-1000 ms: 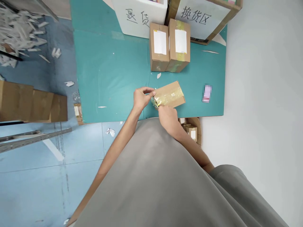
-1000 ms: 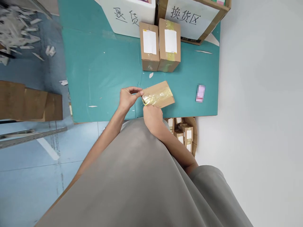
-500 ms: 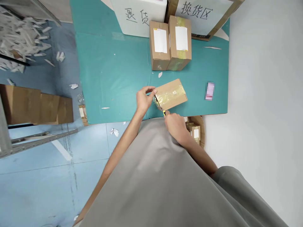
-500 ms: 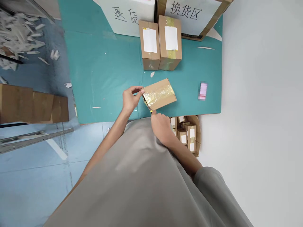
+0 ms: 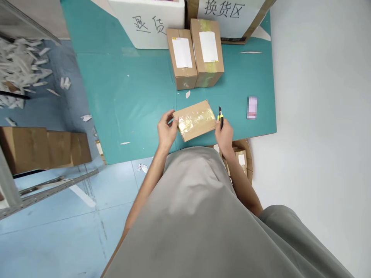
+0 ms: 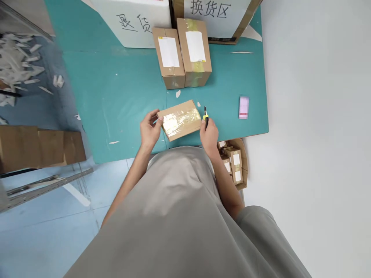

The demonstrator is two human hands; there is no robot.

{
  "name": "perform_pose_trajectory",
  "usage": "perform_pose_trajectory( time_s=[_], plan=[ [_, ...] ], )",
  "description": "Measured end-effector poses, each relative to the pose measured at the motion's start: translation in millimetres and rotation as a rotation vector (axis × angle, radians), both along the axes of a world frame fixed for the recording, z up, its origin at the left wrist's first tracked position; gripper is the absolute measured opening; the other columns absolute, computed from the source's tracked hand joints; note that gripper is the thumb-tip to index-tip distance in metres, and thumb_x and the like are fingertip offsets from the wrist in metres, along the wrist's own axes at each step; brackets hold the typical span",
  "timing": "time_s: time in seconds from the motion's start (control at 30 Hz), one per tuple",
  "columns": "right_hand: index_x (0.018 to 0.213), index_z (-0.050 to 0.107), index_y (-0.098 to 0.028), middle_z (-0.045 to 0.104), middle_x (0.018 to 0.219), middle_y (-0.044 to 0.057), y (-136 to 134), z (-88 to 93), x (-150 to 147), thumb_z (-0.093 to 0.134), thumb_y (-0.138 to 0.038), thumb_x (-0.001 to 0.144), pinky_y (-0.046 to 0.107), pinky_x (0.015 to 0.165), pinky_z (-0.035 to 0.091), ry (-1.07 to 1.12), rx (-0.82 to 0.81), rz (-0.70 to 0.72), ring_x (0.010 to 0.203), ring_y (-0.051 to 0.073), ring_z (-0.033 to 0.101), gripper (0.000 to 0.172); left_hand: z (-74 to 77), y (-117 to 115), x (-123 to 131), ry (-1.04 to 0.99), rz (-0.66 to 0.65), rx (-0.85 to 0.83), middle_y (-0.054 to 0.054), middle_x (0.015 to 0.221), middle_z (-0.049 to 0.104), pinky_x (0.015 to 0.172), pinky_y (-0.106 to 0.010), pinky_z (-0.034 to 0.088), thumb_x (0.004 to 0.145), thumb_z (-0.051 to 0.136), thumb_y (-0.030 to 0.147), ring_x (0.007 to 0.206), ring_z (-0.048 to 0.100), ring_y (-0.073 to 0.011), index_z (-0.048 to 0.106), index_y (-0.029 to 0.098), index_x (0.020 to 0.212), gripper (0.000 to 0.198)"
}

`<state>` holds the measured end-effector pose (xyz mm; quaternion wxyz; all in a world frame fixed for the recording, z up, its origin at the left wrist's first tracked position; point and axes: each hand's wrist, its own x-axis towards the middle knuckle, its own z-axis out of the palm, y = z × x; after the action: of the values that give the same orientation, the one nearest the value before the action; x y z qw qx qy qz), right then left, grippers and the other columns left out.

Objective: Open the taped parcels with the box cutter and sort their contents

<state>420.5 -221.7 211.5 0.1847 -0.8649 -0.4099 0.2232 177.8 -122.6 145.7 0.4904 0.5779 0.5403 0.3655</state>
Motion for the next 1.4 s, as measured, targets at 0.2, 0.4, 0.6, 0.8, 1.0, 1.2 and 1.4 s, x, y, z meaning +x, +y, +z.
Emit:
perform_pose_trajectory(
  time_s=[0.2, 0.4, 0.6, 0.8, 1.0, 1.2, 1.4],
  plan=[
    [0.112, 0.068, -0.023, 0.08, 0.096, 0.005, -10, -6.3, -30, 0.043, -0.048, 0.12, 0.033, 0.089, 0.059, 0.328, 0.039, 0.029, 0.079, 0.023, 0.079, 0.036, 37.8, -6, 17, 0.343, -0.211, 0.281, -0.015, 0.174, 0.059, 0.147, -0.067, 0.024, 0.114, 0.064, 0.049, 0.177, 0.036, -0.0402, 0.074, 0.027, 0.146, 0.04],
    [0.14, 0.074, -0.021, 0.087, 0.11, 0.01, -17, 19.6, -25, 0.045, -0.039, 0.116, 0.038, 0.1, 0.061, 0.221, 0.013, 0.123, 0.106, 0.03, 0.083, 0.041, 46.9, -21, 54, 0.421, -0.539, 0.36, -0.011, 0.179, 0.058, 0.147, -0.067, 0.023, 0.118, 0.051, 0.047, 0.178, 0.037, -0.0353, 0.072, 0.028, 0.15, 0.042],
    [0.174, 0.057, -0.014, 0.086, 0.137, 0.019, -5, 53.3, -27, 0.042, -0.033, 0.117, 0.047, 0.11, 0.06, 0.028, -0.221, 0.257, 0.12, 0.038, 0.083, 0.062, 43.1, -19, 53, 0.456, -0.532, 0.362, -0.011, 0.179, 0.058, 0.148, -0.066, 0.022, 0.119, 0.048, 0.046, 0.178, 0.036, -0.0346, 0.071, 0.028, 0.151, 0.044],
    [0.18, 0.05, -0.014, 0.087, 0.132, 0.02, 7, 74.1, -32, 0.038, -0.03, 0.119, 0.049, 0.111, 0.059, -0.035, -0.377, 0.311, 0.122, 0.039, 0.082, 0.064, 42.0, -20, 53, 0.448, -0.53, 0.351, -0.009, 0.179, 0.058, 0.149, -0.064, 0.02, 0.119, 0.05, 0.049, 0.179, 0.035, -0.0332, 0.07, 0.03, 0.154, 0.045],
    [0.178, 0.049, -0.015, 0.086, 0.125, 0.022, 24, 75.4, -41, 0.043, -0.027, 0.118, 0.047, 0.104, 0.061, -0.061, -0.369, 0.305, 0.117, 0.039, 0.083, 0.061, 34.8, -22, 55, 0.273, -0.444, 0.295, -0.007, 0.174, 0.064, 0.15, -0.064, 0.018, 0.113, 0.063, 0.055, 0.177, 0.039, -0.0347, 0.077, 0.032, 0.142, 0.04],
    [0.164, 0.062, -0.014, 0.085, 0.123, 0.025, 25, 89.0, -48, 0.045, -0.023, 0.118, 0.046, 0.099, 0.064, -0.074, -0.387, 0.313, 0.113, 0.037, 0.084, 0.05, 31.3, -23, 57, 0.266, -0.433, 0.287, -0.005, 0.175, 0.063, 0.151, -0.063, 0.016, 0.115, 0.056, 0.062, 0.178, 0.036, -0.0352, 0.077, 0.028, 0.134, 0.044],
    [0.15, 0.07, -0.008, 0.084, 0.123, 0.028, 20, 90.0, -53, 0.043, -0.014, 0.116, 0.049, 0.099, 0.064, -0.076, -0.481, 0.291, 0.12, 0.041, 0.083, 0.043, 31.7, -28, 57, 0.283, -0.469, 0.286, -0.009, 0.178, 0.059, 0.15, -0.065, 0.015, 0.115, 0.057, 0.058, 0.18, 0.033, -0.0354, 0.075, 0.028, 0.142, 0.044]
  ],
)
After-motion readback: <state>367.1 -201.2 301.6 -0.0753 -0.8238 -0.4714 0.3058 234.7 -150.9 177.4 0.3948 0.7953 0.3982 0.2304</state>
